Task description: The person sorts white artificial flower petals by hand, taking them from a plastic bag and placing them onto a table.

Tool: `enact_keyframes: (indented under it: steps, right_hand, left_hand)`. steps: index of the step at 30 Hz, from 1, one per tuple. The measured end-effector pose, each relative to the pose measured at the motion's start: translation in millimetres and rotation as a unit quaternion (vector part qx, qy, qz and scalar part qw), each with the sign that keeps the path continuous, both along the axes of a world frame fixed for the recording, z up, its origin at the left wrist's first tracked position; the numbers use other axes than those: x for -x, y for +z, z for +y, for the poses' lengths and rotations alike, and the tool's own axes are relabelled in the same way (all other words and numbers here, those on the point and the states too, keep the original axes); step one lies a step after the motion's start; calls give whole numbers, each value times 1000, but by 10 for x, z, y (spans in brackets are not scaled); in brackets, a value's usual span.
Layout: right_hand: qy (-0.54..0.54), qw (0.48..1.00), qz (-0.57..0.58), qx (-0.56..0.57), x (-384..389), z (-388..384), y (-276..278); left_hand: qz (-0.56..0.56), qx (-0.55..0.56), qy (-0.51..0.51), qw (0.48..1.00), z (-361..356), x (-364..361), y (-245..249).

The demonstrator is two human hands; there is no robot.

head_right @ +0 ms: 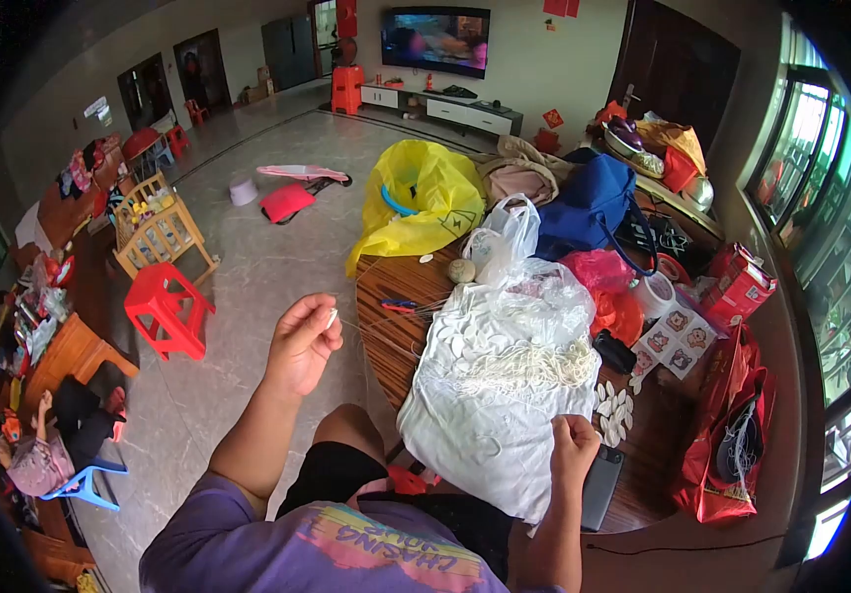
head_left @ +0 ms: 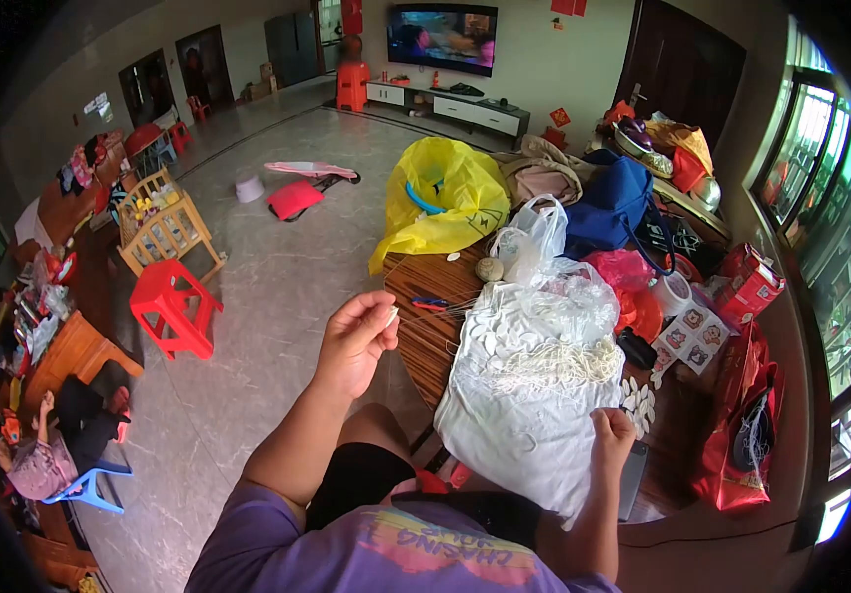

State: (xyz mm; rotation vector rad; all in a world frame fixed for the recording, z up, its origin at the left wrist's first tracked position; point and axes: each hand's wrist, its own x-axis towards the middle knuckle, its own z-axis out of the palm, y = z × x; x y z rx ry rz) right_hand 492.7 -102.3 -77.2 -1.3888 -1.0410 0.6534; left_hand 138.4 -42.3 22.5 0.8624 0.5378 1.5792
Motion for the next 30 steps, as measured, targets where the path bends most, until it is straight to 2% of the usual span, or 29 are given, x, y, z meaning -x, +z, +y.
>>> enact_keyframes:
  steps: [3,4,8,11,14,16,18,19,21,24,27,30]
  right_hand:
    - [-3,999,-50,9,-76,54,43]
    - [-3,992,-127,-1,17,22,291]
    - [-102,927,-343,-112,136,69,633]
    - [-52,953,-229,-191,385,57,789]
    - [133,974,-84,-163,806,19,803]
    - [246,961,-35,-117,1065,-27,855]
    - [334,934,-35,-118,1221,-10,833]
    - [358,930,6,-88,1296,-29,819]
    - [405,899,168,-7,1399,-70,834]
    - [408,899,156,-5,1419,-42,717]
    - [377,921,-42,-86,1375,-29,782]
    - [353,929,-65,-84,1354,-25,755]
  left_hand:
    - [59,23,-44,997,-77,23,-22]
    - [68,26,-59,996,-87,18,-38]
    - [112,22,-120,986,-144,-46,-94]
    - [133,38,-165,977,-239,-177,-152]
    - [163,-13,-233,959,-332,-338,-190]
    - [193,-29,-254,947,-386,-407,-201]
    - [211,-50,-265,940,-416,-438,-205]
    - [227,-59,-258,937,-424,-442,-209]
    - [260,-76,-243,931,-438,-443,-216]
    - [291,-79,-228,926,-459,-438,-203]
    - [297,-84,-233,922,-454,-443,-218]
    - [303,-78,-232,921,-456,-445,-221]
